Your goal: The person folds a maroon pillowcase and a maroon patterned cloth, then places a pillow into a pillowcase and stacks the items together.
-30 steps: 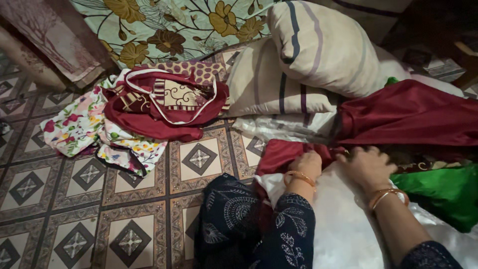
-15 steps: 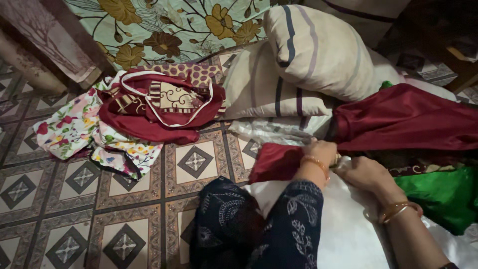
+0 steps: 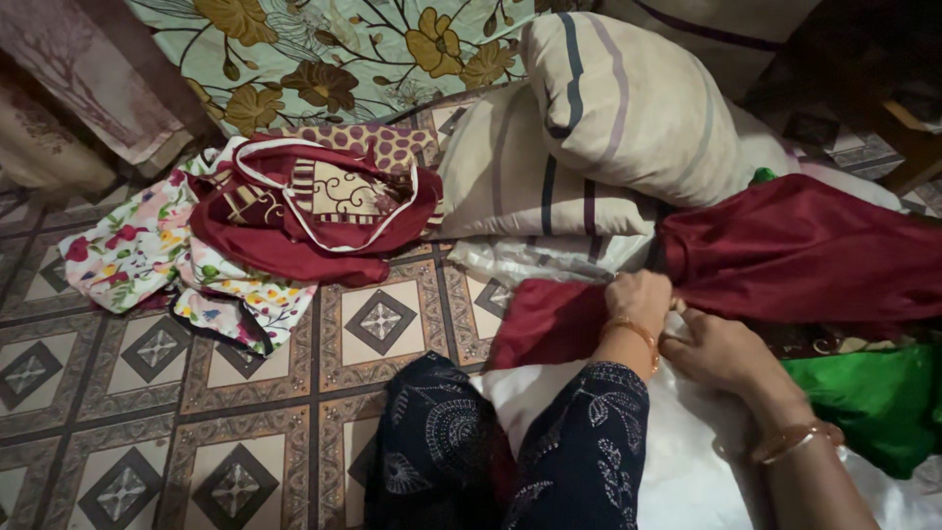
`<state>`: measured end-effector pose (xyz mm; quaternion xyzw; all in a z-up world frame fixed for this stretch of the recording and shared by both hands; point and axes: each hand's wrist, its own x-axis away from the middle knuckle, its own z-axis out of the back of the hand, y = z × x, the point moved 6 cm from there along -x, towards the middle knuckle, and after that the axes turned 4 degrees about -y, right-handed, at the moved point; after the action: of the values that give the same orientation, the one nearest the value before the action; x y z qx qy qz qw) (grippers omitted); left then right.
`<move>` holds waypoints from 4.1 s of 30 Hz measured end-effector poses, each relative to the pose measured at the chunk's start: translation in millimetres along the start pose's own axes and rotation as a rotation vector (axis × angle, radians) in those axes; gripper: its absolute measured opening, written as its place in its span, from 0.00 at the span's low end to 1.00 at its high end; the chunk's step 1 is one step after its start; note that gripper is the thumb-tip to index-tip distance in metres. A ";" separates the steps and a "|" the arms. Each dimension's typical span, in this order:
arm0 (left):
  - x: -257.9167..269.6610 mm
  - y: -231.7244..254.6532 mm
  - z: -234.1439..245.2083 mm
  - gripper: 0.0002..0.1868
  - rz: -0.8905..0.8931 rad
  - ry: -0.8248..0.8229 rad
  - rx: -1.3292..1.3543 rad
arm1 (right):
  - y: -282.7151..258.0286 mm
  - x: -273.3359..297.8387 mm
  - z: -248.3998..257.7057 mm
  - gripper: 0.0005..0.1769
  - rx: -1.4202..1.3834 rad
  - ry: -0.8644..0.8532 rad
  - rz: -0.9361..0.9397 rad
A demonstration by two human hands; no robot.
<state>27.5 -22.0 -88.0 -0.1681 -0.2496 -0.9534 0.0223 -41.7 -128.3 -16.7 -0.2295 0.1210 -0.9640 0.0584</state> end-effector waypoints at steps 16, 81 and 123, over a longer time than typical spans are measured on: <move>-9.2 19.5 63.4 0.22 -0.081 0.522 0.465 | -19.1 57.1 38.1 0.32 -0.023 0.024 0.012; 93.8 -60.9 144.5 0.14 0.137 0.702 0.476 | -93.0 127.7 64.2 0.17 -0.221 -0.228 0.333; 122.0 -95.7 28.4 0.20 0.444 0.252 0.640 | -68.4 -25.9 -104.6 0.25 0.015 -0.287 0.378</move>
<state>-90.9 80.4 -69.1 -0.0846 -0.4865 -0.8127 0.3093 -70.4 -36.4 -100.6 -0.3370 0.1452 -0.8943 0.2562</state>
